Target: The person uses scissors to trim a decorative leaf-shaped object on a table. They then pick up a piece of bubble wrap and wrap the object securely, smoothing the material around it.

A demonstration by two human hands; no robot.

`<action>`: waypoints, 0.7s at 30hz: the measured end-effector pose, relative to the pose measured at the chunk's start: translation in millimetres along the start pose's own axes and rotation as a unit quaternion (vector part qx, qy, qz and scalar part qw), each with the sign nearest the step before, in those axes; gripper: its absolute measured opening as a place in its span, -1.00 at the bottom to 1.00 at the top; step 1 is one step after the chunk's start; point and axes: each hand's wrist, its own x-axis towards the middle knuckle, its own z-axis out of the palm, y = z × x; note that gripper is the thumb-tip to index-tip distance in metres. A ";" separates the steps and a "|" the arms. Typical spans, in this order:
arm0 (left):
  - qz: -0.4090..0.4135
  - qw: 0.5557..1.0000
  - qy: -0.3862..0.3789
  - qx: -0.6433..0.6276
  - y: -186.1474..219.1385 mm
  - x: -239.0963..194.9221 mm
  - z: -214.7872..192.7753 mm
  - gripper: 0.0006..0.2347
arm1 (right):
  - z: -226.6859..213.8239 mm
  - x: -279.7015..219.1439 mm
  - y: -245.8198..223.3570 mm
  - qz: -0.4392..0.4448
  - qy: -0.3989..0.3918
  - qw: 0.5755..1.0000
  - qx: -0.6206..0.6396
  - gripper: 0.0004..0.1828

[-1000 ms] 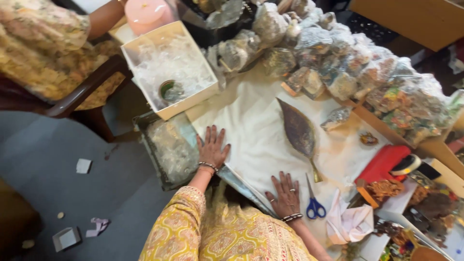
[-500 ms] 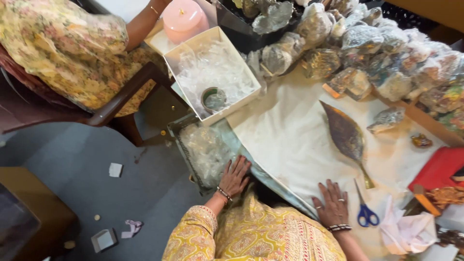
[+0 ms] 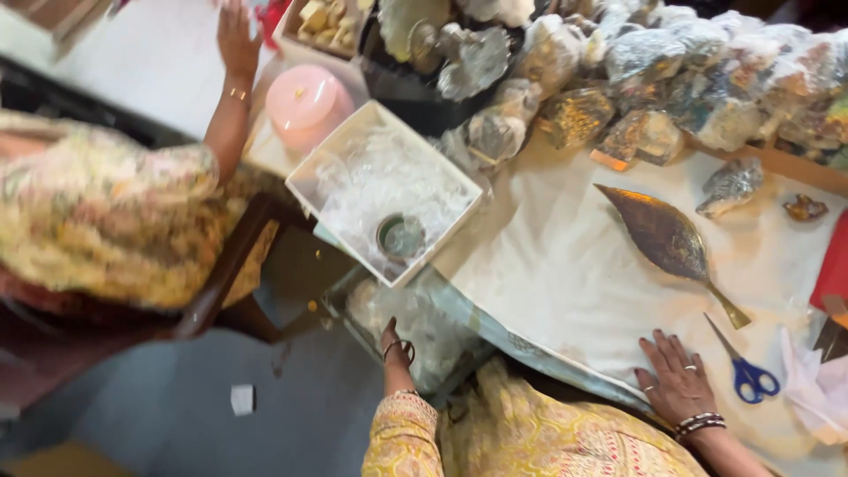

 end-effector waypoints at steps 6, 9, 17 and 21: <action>-0.087 0.993 -0.039 -0.069 28.6 13.9 3.0 -0.36 | -0.5 -1.2 -8.6 0.042 -0.087 0.994 -0.058 -0.28; -0.066 0.990 -0.060 -0.113 26.3 21.5 11.2 -0.36 | -0.5 -3.9 -9.0 0.040 -0.084 0.994 -0.059 -0.27; 0.427 0.882 0.047 0.191 -3.5 -86.9 46.7 -0.84 | 12.6 -1.7 -3.7 0.032 -0.071 0.995 -0.057 -0.28; 0.623 0.731 0.070 0.269 26.5 -231.8 45.7 -0.90 | 22.7 2.5 0.0 0.039 -0.078 0.995 -0.040 -0.27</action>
